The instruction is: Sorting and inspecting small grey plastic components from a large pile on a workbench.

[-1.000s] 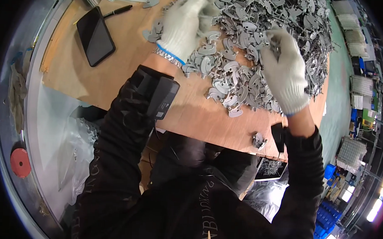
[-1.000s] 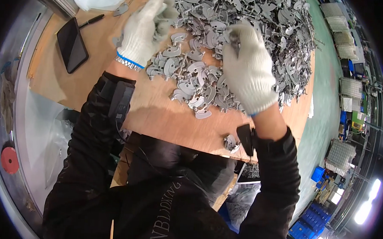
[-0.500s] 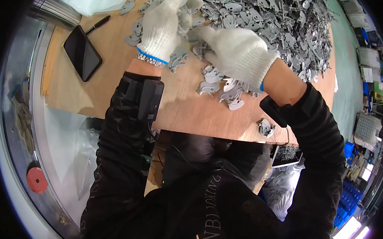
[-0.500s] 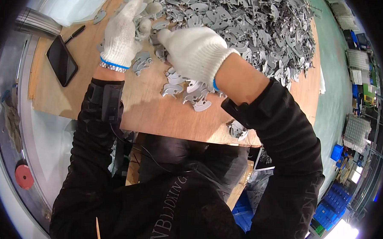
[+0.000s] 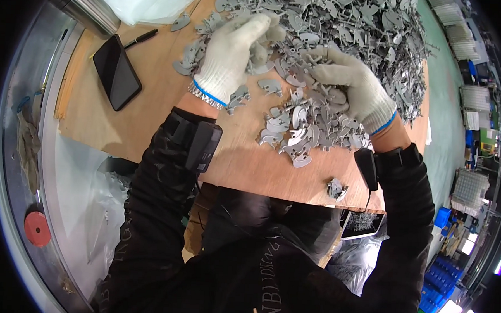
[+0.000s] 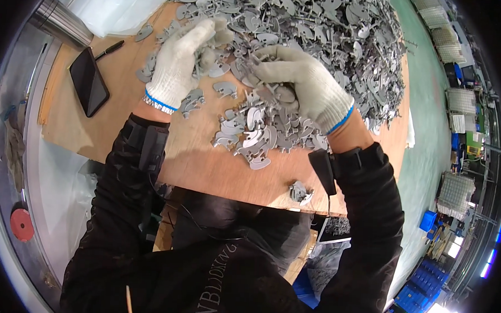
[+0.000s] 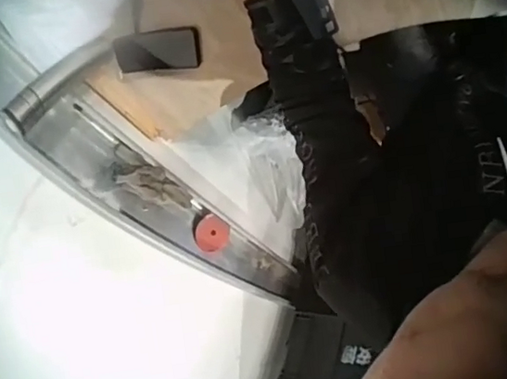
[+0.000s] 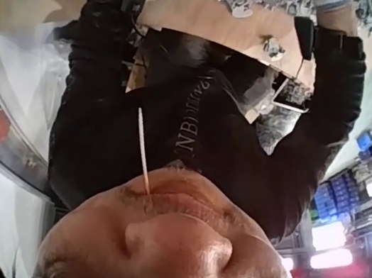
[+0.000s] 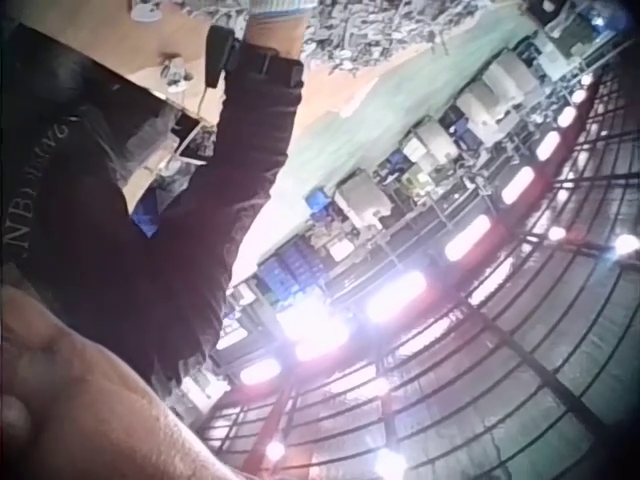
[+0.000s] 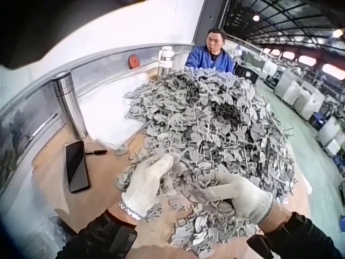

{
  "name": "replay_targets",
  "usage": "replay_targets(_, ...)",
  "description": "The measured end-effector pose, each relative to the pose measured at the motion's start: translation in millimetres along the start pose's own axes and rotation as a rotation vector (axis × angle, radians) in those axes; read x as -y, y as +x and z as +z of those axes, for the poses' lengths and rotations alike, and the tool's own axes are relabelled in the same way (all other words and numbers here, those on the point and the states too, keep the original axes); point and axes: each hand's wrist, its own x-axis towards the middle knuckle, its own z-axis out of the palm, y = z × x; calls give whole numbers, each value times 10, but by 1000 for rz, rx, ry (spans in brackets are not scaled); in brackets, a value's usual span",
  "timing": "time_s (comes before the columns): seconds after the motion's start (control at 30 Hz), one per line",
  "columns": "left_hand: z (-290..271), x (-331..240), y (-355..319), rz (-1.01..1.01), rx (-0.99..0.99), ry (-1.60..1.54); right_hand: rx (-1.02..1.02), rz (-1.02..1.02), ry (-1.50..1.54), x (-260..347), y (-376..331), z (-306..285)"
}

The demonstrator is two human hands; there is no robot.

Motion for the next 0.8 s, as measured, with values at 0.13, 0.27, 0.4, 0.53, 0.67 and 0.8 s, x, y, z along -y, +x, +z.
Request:
replay_targets(0.13,2,-28,-41,-15,133,92,18,-83,323,-139,-5,26)
replay_targets(0.27,-28,54,-3,58,155,50,23,-108,401,-160,34,39)
replay_targets(0.4,12,-37,-42,-49,261,122,103,-155,603,-165,93,99)
replay_targets(0.53,59,-89,-121,-104,264,113,-215,-183,692,-145,130,308)
replay_targets(0.67,125,43,-69,-82,199,178,-183,-238,695,-191,193,369)
replay_targets(0.8,128,71,-25,-109,92,249,-573,-292,-38,-136,280,583)
